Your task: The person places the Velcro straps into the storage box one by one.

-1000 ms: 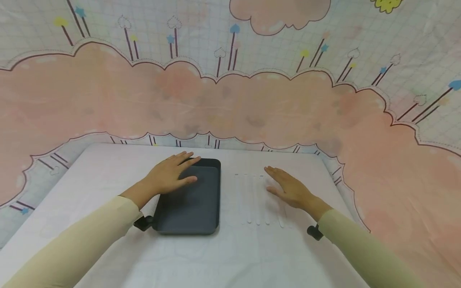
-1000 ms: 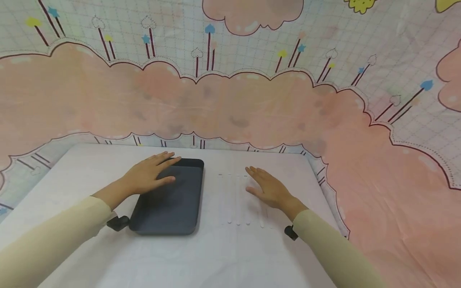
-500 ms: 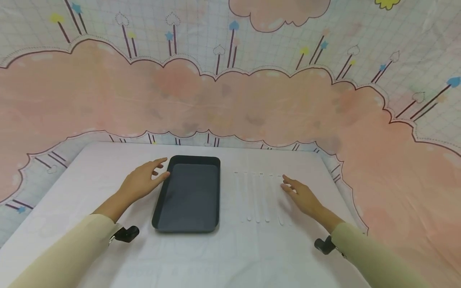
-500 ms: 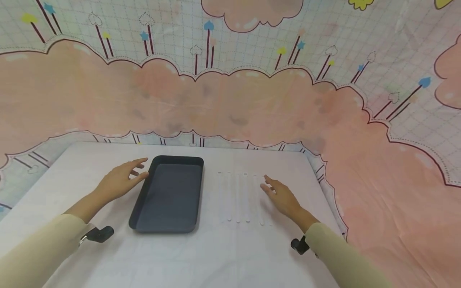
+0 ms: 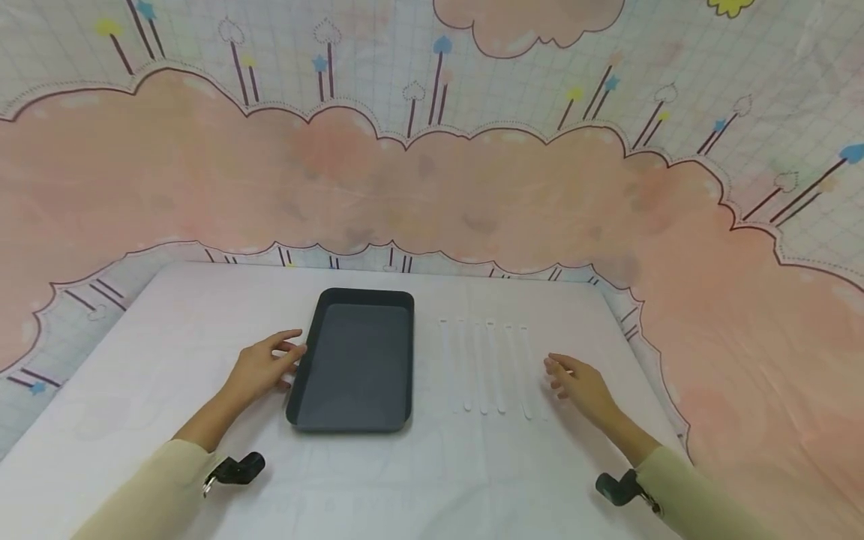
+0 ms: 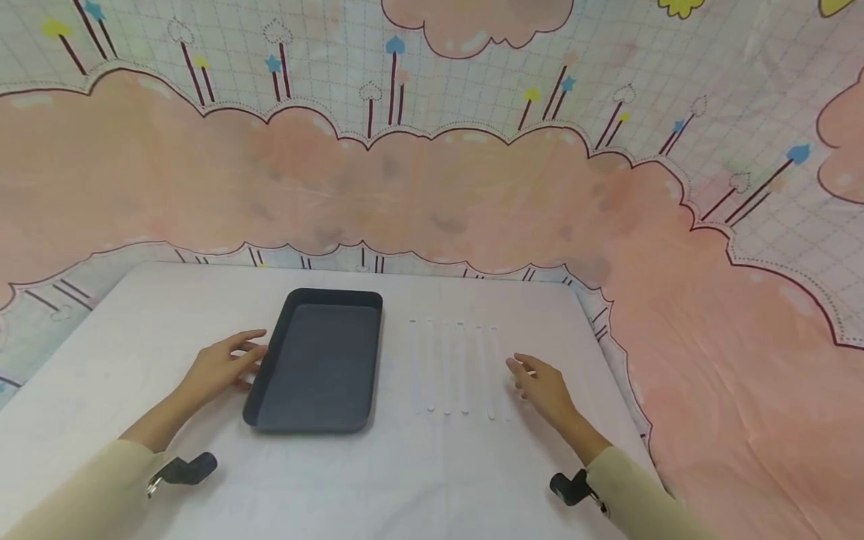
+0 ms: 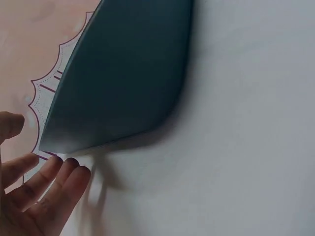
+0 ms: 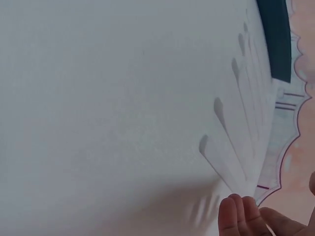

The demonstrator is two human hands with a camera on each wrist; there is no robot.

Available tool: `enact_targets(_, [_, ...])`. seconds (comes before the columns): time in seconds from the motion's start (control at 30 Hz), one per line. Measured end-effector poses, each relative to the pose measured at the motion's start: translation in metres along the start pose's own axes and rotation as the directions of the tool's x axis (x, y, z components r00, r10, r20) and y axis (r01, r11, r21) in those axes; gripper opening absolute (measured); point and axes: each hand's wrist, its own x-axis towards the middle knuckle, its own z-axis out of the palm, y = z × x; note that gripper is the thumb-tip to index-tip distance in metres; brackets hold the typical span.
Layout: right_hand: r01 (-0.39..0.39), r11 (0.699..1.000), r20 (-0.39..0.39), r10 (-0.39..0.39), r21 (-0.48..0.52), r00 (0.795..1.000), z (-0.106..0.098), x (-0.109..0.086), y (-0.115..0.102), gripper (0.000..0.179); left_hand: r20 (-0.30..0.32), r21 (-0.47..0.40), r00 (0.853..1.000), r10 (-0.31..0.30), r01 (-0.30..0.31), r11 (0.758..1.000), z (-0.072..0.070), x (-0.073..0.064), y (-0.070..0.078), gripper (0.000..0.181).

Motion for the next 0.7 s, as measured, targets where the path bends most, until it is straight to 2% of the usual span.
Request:
enact_targets(0.2, [-0.053,0.998,-0.018,0.053,0.039,0.998,0.002,-0.005,0.007,0.048,0.024,-0.065,0.998,-0.063,0.065,0.996,0.01,-0.01,-0.004,0.06])
enact_targets(0.43, [-0.121,0.99,-0.006,0.122,0.073,0.993,0.007,-0.01,0.008,0.043,0.01,-0.114,0.994,-0.107,0.107,0.988,0.015,-0.022,-0.011,0.058])
enact_targets(0.7, [-0.164,0.986,-0.004,0.164,0.044,0.986,0.014,-0.012,0.005,0.037,0.06,-0.227,0.985,-0.163,0.173,0.959,0.018,-0.033,-0.011,0.058])
